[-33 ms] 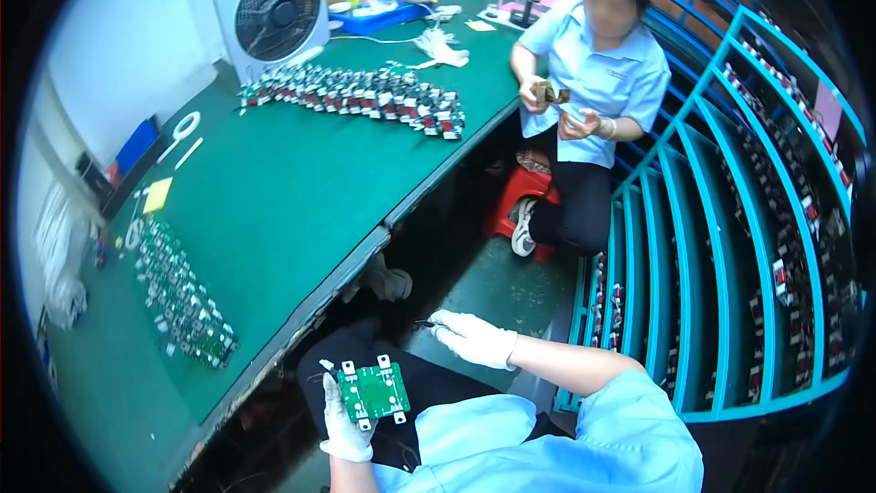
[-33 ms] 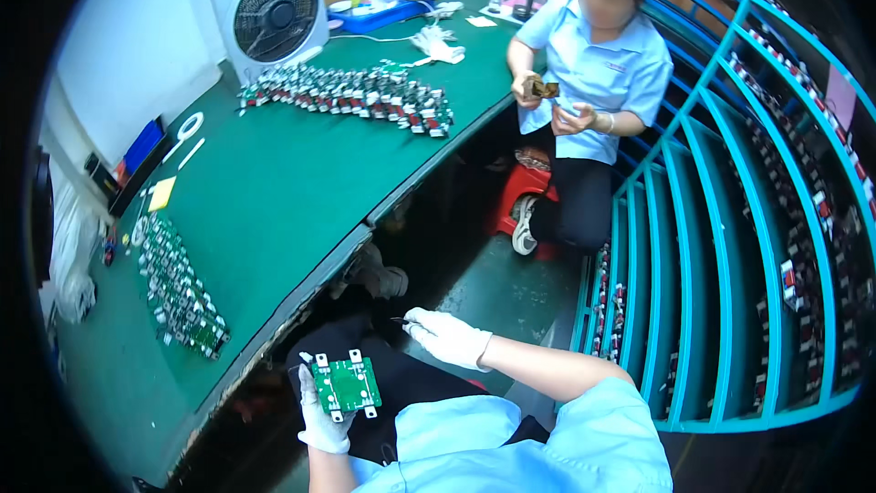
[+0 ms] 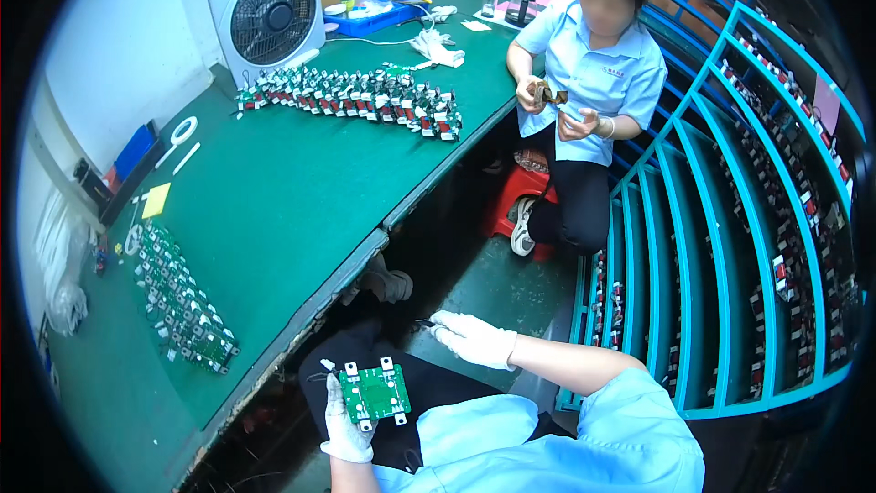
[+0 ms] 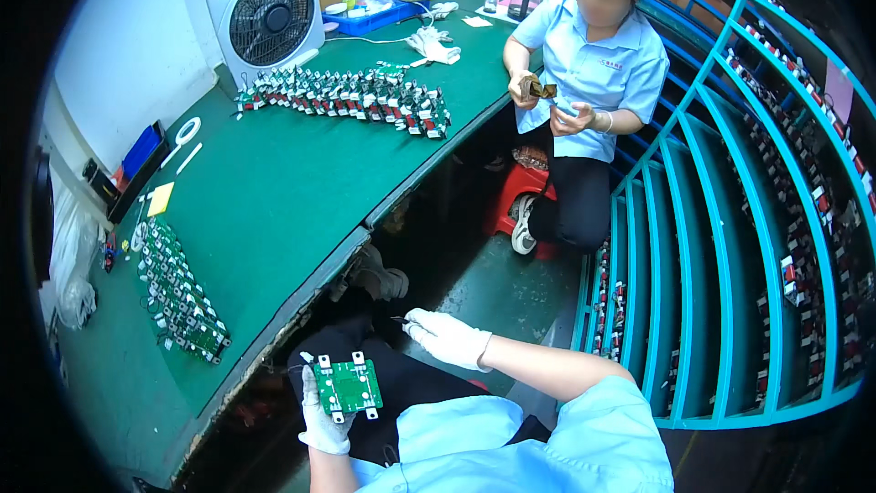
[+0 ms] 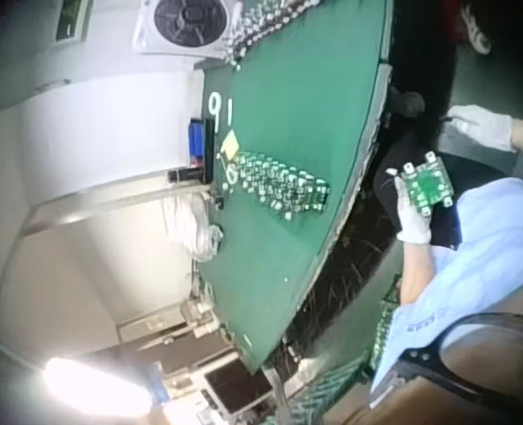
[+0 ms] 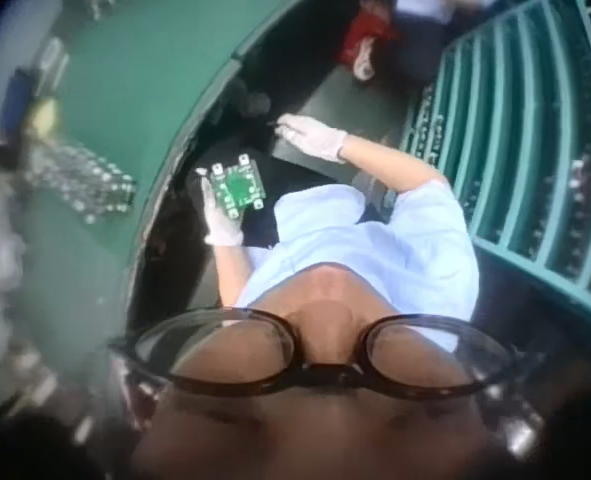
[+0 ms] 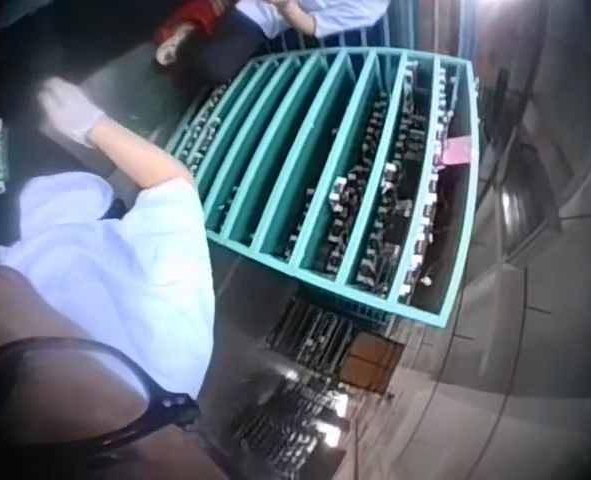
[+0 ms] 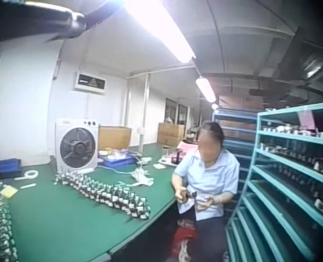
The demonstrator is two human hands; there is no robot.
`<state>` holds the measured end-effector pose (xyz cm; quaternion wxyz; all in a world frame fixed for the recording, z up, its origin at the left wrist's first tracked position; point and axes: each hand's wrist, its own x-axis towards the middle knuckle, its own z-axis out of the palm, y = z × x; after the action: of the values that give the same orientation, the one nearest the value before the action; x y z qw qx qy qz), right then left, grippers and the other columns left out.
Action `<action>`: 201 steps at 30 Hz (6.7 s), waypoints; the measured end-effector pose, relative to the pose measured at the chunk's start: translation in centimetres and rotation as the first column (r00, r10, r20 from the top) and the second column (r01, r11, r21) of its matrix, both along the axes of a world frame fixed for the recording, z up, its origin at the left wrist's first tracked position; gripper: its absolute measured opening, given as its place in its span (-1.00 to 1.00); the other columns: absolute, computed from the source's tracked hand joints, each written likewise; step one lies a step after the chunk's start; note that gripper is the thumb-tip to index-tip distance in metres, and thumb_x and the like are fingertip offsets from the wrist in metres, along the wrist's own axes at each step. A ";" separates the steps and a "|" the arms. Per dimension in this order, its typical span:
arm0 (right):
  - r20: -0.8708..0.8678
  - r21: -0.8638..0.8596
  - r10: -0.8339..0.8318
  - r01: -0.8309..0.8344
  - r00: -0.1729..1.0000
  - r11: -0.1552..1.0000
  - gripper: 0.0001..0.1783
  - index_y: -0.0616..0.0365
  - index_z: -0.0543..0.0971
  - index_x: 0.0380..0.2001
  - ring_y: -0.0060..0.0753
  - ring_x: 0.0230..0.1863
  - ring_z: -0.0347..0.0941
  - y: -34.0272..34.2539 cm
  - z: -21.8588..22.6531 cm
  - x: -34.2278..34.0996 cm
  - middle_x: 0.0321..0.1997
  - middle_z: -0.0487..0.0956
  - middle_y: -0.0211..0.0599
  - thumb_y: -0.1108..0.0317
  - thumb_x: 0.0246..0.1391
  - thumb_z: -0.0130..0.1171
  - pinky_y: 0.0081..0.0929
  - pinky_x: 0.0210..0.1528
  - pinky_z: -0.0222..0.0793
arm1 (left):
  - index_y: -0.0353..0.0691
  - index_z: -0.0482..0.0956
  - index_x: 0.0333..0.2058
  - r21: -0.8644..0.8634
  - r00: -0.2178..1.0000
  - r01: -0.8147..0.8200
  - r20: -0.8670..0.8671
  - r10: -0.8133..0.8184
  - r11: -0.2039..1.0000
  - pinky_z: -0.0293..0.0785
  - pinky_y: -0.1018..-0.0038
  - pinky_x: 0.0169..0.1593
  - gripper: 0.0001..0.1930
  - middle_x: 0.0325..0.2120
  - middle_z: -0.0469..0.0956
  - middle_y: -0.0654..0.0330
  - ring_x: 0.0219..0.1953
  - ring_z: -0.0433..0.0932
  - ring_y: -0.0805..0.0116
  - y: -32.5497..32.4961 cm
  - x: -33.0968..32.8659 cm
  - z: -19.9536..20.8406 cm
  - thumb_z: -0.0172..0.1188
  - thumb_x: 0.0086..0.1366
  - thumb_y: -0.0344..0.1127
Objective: The person picks up an electronic circuit board and attaches small electronic components to it by hand.
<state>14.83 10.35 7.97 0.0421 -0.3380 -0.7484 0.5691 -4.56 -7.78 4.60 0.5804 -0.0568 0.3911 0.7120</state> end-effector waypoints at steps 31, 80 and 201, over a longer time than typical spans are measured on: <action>-0.037 0.787 -0.007 0.034 0.999 0.616 -0.80 0.21 0.44 -0.28 -0.01 -0.42 0.42 -4.8 -2.4 -18.6 -0.40 0.42 -0.05 0.50 -0.06 0.09 -0.26 -0.42 0.37 | -0.13 0.37 0.03 0.106 0.900 -0.422 0.167 0.403 0.900 0.38 0.40 0.07 -0.41 -0.06 0.48 0.19 -0.02 0.47 0.32 6.6 -2.2 -5.9 -0.21 0.32 0.25; 0.040 0.833 -0.144 0.047 0.989 0.551 -0.86 0.29 0.44 -0.33 -0.01 -0.38 0.48 -6.1 -2.9 -19.7 -0.40 0.51 -0.02 0.50 0.02 0.15 -0.32 -0.33 0.40 | -0.17 0.33 0.05 0.179 0.938 -0.338 0.136 0.317 0.924 0.44 0.41 0.00 -0.50 -0.08 0.48 0.15 -0.07 0.50 0.33 6.5 -3.6 -6.6 -0.10 0.35 0.10; 0.084 0.845 0.718 -0.431 0.691 0.316 -0.80 0.02 0.41 -0.54 -0.23 -0.51 0.39 4.9 -1.7 -23.4 -0.53 0.40 -0.35 0.25 -0.16 0.23 -0.28 -0.50 0.33 | -0.26 0.36 0.01 0.105 0.923 -0.278 0.305 0.235 0.955 0.51 0.23 -0.01 -0.46 -0.13 0.51 0.08 -0.08 0.54 0.18 5.7 -4.4 -6.2 -0.22 0.38 0.12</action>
<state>-8.55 15.21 6.30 0.1003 0.1089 -0.9731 0.1765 -8.96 -2.12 -1.55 0.5353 -0.1682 0.2378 0.7928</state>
